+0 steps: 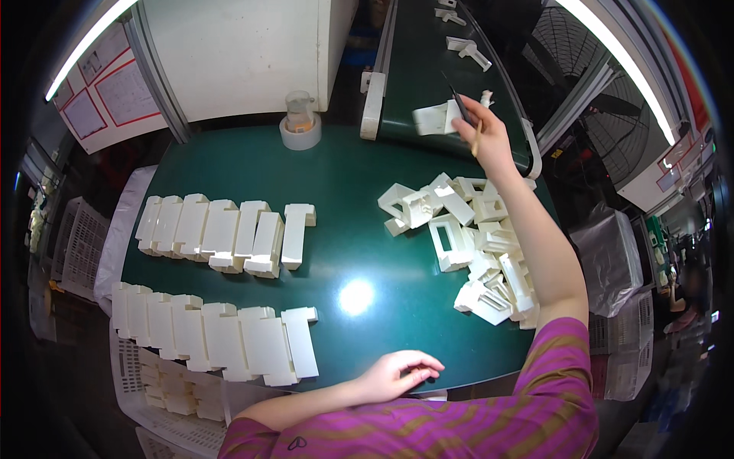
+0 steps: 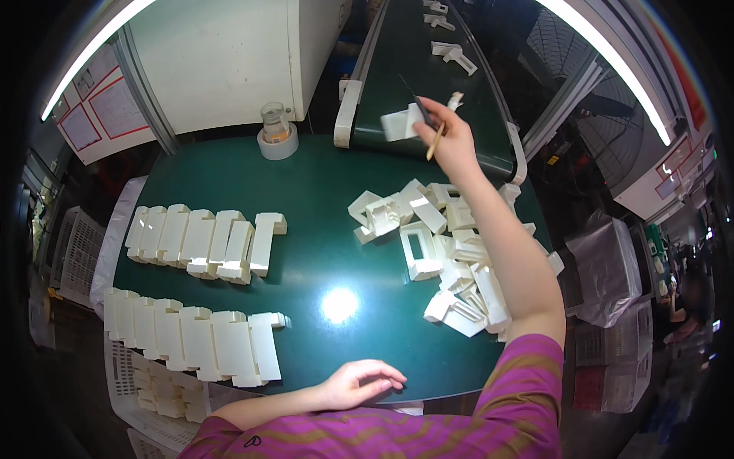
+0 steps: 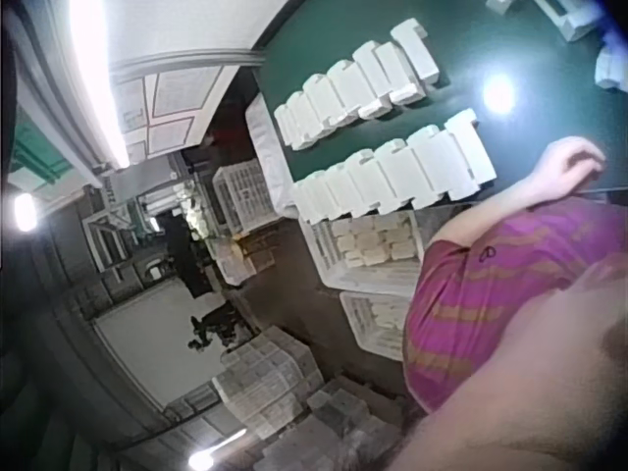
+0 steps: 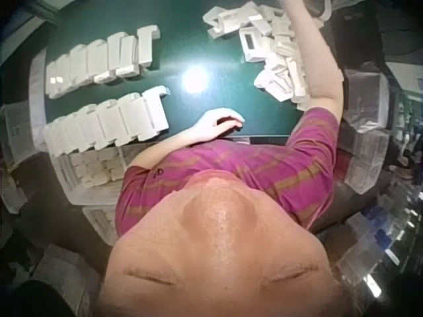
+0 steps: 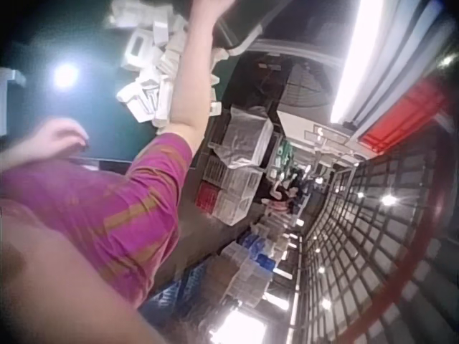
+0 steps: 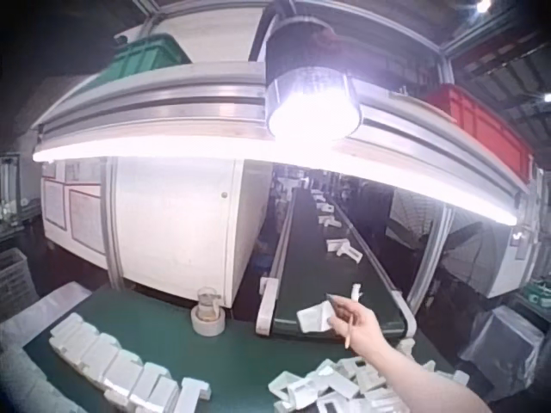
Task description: Manually cleaning and deburring molded white plastic enclosures and sorting them into bins.
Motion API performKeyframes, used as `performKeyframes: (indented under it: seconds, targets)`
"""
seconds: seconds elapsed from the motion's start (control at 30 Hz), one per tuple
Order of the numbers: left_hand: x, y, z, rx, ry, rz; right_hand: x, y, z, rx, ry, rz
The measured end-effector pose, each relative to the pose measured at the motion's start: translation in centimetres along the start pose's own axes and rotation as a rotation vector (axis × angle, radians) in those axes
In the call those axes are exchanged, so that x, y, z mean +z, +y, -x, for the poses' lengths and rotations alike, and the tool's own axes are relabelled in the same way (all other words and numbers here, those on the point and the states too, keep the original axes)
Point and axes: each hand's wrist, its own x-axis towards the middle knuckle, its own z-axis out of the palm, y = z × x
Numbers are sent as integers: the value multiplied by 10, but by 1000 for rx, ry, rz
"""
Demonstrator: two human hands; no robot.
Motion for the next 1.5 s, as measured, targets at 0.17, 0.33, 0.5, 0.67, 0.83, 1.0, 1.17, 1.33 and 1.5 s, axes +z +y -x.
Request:
performKeyframes:
  seconds: [0.17, 0.33, 0.5, 0.67, 0.83, 1.0, 1.17, 1.33, 1.5]
  targets:
    - [-5, 9, -3, 329, 219, 732, 46, -106, 198, 369, -98, -586]
    - [6, 23, 0, 247, 101, 1135, 47, -105, 349, 411, -8, -606]
    - [0, 18, 11, -174, 298, 798, 28, -109, 403, 516, 196, -254]
    - [4, 0, 15, -200, 97, 957, 25, -104, 425, 370, 181, -160]
    - [12, -8, 20, -232, 51, 1061, 24, -113, 414, 339, 133, 118]
    - [17, -13, 22, -214, 70, 943, 20, -109, 409, 253, 139, 241]
    - [25, -9, 23, -223, 124, 719, 21, -114, 404, 160, 114, 470]
    - [28, -13, 25, -226, 167, 620, 27, -114, 400, 106, 117, 574]
    - [30, -14, 24, -234, 188, 605, 24, -121, 400, 150, 95, 628]
